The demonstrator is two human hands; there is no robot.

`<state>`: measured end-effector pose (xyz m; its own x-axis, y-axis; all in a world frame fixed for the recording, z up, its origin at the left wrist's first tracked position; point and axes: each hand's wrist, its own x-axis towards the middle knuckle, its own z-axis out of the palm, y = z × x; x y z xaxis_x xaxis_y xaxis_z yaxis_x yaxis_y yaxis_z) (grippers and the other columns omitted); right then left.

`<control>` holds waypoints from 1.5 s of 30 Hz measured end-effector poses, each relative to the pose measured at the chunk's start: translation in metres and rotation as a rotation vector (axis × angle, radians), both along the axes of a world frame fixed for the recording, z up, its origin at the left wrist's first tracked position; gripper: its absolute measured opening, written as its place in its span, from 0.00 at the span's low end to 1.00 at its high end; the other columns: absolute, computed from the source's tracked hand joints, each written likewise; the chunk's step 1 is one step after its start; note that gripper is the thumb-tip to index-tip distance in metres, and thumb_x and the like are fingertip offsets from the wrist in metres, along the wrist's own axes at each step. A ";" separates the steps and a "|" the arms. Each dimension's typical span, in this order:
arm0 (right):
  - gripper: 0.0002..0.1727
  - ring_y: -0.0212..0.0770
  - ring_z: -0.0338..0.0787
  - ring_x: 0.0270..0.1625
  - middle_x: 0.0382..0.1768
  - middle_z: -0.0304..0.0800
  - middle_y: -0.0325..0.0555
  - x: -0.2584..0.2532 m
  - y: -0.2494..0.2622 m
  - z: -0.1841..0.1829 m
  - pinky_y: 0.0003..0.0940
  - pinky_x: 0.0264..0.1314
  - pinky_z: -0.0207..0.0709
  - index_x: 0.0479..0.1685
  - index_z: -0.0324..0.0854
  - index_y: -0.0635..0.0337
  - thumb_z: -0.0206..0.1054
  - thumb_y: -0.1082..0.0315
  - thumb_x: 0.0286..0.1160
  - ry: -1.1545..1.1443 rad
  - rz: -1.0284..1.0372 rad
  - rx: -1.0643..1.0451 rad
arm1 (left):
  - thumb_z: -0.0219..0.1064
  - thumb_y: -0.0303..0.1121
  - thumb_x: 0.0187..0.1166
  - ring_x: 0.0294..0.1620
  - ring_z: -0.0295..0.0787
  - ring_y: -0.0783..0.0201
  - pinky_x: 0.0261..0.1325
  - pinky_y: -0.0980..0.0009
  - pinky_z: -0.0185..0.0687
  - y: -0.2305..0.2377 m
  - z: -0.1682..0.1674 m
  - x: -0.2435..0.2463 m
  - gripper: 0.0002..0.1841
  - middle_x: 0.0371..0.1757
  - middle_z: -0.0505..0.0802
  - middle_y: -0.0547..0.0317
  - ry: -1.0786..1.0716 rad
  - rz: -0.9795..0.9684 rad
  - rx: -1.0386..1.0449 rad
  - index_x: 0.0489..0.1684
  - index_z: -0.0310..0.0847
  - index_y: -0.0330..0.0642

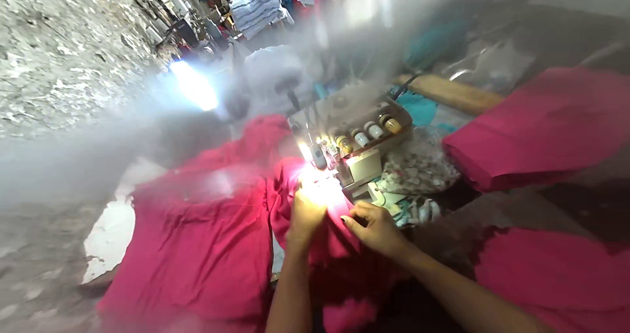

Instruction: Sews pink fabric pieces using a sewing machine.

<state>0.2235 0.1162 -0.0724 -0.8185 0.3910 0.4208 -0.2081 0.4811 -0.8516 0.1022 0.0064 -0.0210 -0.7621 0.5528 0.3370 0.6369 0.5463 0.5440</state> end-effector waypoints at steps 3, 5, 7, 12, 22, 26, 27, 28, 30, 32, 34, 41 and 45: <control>0.11 0.35 0.81 0.31 0.31 0.86 0.52 -0.014 0.002 0.028 0.29 0.37 0.75 0.34 0.87 0.73 0.64 0.72 0.76 -0.179 0.044 -0.108 | 0.68 0.22 0.74 0.63 0.86 0.42 0.68 0.52 0.80 -0.004 -0.004 -0.038 0.22 0.61 0.87 0.26 -0.118 0.129 0.274 0.65 0.72 0.18; 0.11 0.29 0.73 0.27 0.27 0.80 0.44 -0.020 0.008 0.036 0.26 0.34 0.68 0.37 0.83 0.70 0.61 0.70 0.80 -0.265 0.074 -0.167 | 0.63 0.26 0.81 0.79 0.72 0.39 0.80 0.53 0.68 -0.013 -0.018 -0.041 0.31 0.78 0.72 0.22 -0.266 0.219 0.383 0.81 0.57 0.19; 0.11 0.30 0.80 0.32 0.35 0.86 0.49 -0.012 0.013 0.039 0.28 0.41 0.75 0.46 0.84 0.72 0.60 0.71 0.82 -0.279 0.117 -0.232 | 0.64 0.34 0.80 0.85 0.65 0.40 0.86 0.52 0.60 -0.040 -0.026 -0.009 0.42 0.82 0.67 0.20 -0.470 0.142 0.163 0.88 0.43 0.18; 0.20 0.37 0.94 0.30 0.36 0.91 0.49 0.029 0.024 0.019 0.34 0.38 0.91 0.67 0.65 0.71 0.61 0.82 0.78 -0.379 0.284 -0.609 | 0.79 0.30 0.66 0.44 0.94 0.59 0.55 0.54 0.88 -0.164 -0.001 0.041 0.16 0.41 0.95 0.50 -0.584 -0.273 -0.394 0.49 0.88 0.32; 0.08 0.32 0.89 0.24 0.31 0.90 0.46 0.040 -0.021 -0.030 0.29 0.32 0.87 0.51 0.81 0.70 0.65 0.72 0.82 -0.560 0.356 -0.577 | 0.74 0.30 0.71 0.61 0.89 0.34 0.67 0.46 0.81 -0.108 0.020 0.045 0.16 0.54 0.91 0.27 0.432 0.102 -0.119 0.47 0.87 0.22; 0.13 0.32 0.89 0.37 0.36 0.92 0.49 0.052 -0.012 -0.015 0.34 0.47 0.83 0.45 0.89 0.68 0.69 0.65 0.78 -0.427 0.394 -0.293 | 0.75 0.20 0.57 0.51 0.90 0.38 0.54 0.50 0.87 -0.040 -0.063 0.058 0.14 0.47 0.89 0.31 0.278 0.058 0.026 0.41 0.85 0.22; 0.12 0.25 0.87 0.34 0.31 0.91 0.42 0.053 -0.009 -0.014 0.27 0.44 0.81 0.39 0.89 0.66 0.69 0.63 0.76 -0.360 0.438 -0.284 | 0.71 0.14 0.56 0.49 0.91 0.37 0.52 0.49 0.88 -0.038 -0.070 0.055 0.12 0.45 0.90 0.32 0.281 0.106 0.030 0.39 0.84 0.22; 0.11 0.18 0.82 0.30 0.25 0.87 0.34 0.051 -0.006 -0.014 0.19 0.38 0.78 0.32 0.88 0.63 0.70 0.63 0.75 -0.305 0.478 -0.306 | 0.68 0.12 0.57 0.47 0.92 0.38 0.50 0.48 0.88 -0.036 -0.071 0.053 0.10 0.42 0.91 0.33 0.289 0.152 0.025 0.37 0.84 0.23; 0.13 0.18 0.78 0.28 0.23 0.81 0.32 0.038 -0.002 -0.016 0.19 0.36 0.73 0.28 0.82 0.64 0.70 0.64 0.75 -0.315 0.484 -0.385 | 0.62 0.12 0.63 0.43 0.94 0.41 0.48 0.47 0.87 -0.038 -0.057 0.049 0.07 0.36 0.92 0.36 0.204 0.206 0.001 0.32 0.86 0.24; 0.16 0.28 0.87 0.44 0.42 0.90 0.49 0.021 0.003 -0.011 0.28 0.56 0.82 0.54 0.82 0.75 0.69 0.68 0.79 -0.386 0.445 -0.495 | 0.58 0.15 0.71 0.42 0.93 0.44 0.50 0.46 0.83 -0.042 -0.025 0.047 0.10 0.35 0.93 0.37 -0.080 0.222 -0.019 0.34 0.88 0.24; 0.18 0.27 0.88 0.50 0.50 0.89 0.49 0.004 0.008 0.000 0.27 0.60 0.81 0.64 0.77 0.73 0.65 0.72 0.81 -0.388 0.429 -0.564 | 0.52 0.18 0.77 0.35 0.84 0.57 0.45 0.55 0.76 -0.044 0.004 0.042 0.13 0.28 0.87 0.48 -0.305 0.228 0.032 0.31 0.85 0.26; 0.07 0.15 0.72 0.25 0.24 0.76 0.27 0.020 0.020 0.000 0.14 0.33 0.69 0.43 0.80 0.66 0.63 0.70 0.80 -0.311 0.502 -0.439 | 0.66 0.27 0.72 0.13 0.65 0.86 0.19 0.86 0.60 -0.045 0.011 0.057 0.18 0.09 0.73 0.69 0.170 0.075 0.298 0.08 0.74 0.35; 0.06 0.16 0.79 0.29 0.27 0.83 0.30 0.031 0.019 -0.025 0.16 0.38 0.75 0.42 0.83 0.65 0.64 0.71 0.80 -0.392 0.528 -0.521 | 0.67 0.30 0.76 0.15 0.75 0.78 0.22 0.80 0.70 -0.033 0.005 0.051 0.15 0.13 0.83 0.60 0.249 -0.034 0.163 0.17 0.87 0.33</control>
<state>0.2542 0.1351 -0.0977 -0.9980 -0.0194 -0.0607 0.0619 -0.0716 -0.9955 0.1534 -0.0262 -0.0161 -0.6266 0.5003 0.5976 0.7784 0.4405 0.4473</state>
